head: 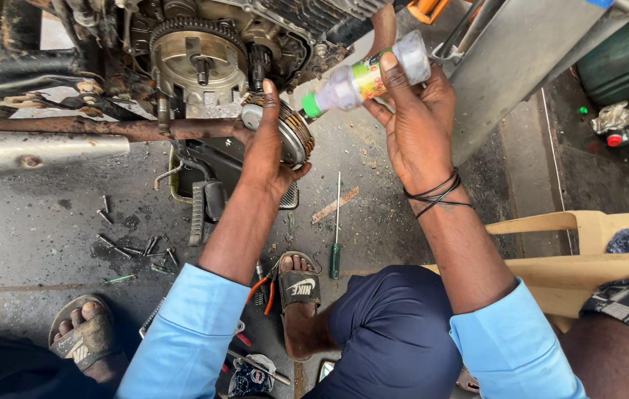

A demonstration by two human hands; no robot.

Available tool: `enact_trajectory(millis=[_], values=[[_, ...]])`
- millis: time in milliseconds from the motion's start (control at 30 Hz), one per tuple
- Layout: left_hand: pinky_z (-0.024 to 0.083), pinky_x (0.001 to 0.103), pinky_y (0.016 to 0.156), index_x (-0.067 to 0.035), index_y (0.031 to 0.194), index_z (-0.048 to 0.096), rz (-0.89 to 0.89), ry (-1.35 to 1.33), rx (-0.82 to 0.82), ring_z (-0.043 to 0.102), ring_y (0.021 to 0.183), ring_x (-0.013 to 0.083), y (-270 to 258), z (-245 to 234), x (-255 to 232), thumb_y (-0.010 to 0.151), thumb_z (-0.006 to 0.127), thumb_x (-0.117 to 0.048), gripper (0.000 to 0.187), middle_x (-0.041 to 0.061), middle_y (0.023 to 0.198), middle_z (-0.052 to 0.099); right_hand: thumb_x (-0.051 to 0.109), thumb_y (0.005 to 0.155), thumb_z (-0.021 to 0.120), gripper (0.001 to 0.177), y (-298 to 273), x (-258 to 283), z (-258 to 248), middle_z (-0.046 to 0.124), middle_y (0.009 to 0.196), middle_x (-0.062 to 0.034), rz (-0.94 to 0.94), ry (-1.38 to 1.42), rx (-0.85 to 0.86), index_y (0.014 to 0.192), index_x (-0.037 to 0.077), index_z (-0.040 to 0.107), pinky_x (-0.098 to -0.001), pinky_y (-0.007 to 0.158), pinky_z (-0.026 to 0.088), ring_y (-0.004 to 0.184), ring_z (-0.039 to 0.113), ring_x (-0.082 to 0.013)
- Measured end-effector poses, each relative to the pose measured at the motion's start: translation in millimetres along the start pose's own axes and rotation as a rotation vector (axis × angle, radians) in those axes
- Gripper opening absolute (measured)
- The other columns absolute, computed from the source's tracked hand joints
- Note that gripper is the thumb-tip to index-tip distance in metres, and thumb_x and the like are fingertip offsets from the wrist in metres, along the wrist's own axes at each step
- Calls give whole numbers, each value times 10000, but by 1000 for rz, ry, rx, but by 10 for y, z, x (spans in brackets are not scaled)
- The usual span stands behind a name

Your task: The person disassembles and reassembles a motorcycle clutch assembly, applying oil to the clutch plates and installing them into the housing before attaching the unit back onto the engine block.

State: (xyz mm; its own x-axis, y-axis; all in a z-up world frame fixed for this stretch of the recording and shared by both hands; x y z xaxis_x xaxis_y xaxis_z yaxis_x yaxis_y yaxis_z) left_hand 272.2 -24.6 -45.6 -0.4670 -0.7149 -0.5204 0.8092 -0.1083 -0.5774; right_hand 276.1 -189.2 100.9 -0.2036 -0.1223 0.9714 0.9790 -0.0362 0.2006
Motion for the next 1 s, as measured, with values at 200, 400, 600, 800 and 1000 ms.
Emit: enact_trajectory(millis=[200, 400, 600, 800, 1000], values=[[457, 714, 980, -321, 1537, -224, -26, -43, 12, 533, 1305, 402, 58, -29, 9, 515, 627, -891, 1447, 176, 1515, 442, 150, 1036, 732, 383, -71, 88, 260, 684, 1194, -104, -90, -175, 107, 1308, 2, 506, -413, 964, 680, 1091, 726, -185], [463, 704, 958, -273, 1568, -103, 3, -57, 63, 520, 1316, 406, 133, -35, -7, 551, 611, -904, 1394, 197, 1525, 437, 119, 1054, 714, 353, -102, 212, 305, 666, 1181, -79, -173, -349, 117, 1318, 24, 499, -375, 900, 683, 1075, 716, -160], [447, 724, 992, -384, 1479, -361, -24, -95, -45, 459, 1355, 443, -13, -28, -53, 520, 658, -837, 1471, 178, 1557, 334, 104, 1064, 716, 363, -117, 257, 306, 680, 1211, -94, -184, -331, 110, 1337, 17, 494, -367, 902, 688, 1085, 719, -163], [483, 715, 962, -352, 1485, -363, -20, -101, -47, 543, 1305, 433, -46, -13, -40, 523, 636, -843, 1471, 208, 1526, 395, 103, 1047, 714, 385, -102, 273, 358, 678, 1215, -101, -153, -287, 96, 1350, 12, 495, -393, 899, 699, 1084, 726, -173], [494, 712, 939, -357, 1495, -271, -21, -122, -36, 582, 1246, 404, -20, -31, -12, 503, 617, -850, 1420, 187, 1469, 428, 114, 1057, 716, 411, -94, 257, 356, 686, 1233, -112, -150, -240, 92, 1386, 10, 492, -409, 901, 665, 1094, 728, -180]])
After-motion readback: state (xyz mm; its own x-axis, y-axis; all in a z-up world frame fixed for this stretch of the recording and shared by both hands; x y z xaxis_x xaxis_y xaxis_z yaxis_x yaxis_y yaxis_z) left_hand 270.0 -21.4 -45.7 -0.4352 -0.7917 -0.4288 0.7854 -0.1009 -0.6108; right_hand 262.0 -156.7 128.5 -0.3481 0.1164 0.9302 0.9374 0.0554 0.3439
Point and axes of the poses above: each hand's wrist, its own y-axis towards the middle knuckle, its own z-axis out of the palm, x = y × z, the point moved 4 cm from there along y, towards the middle knuckle
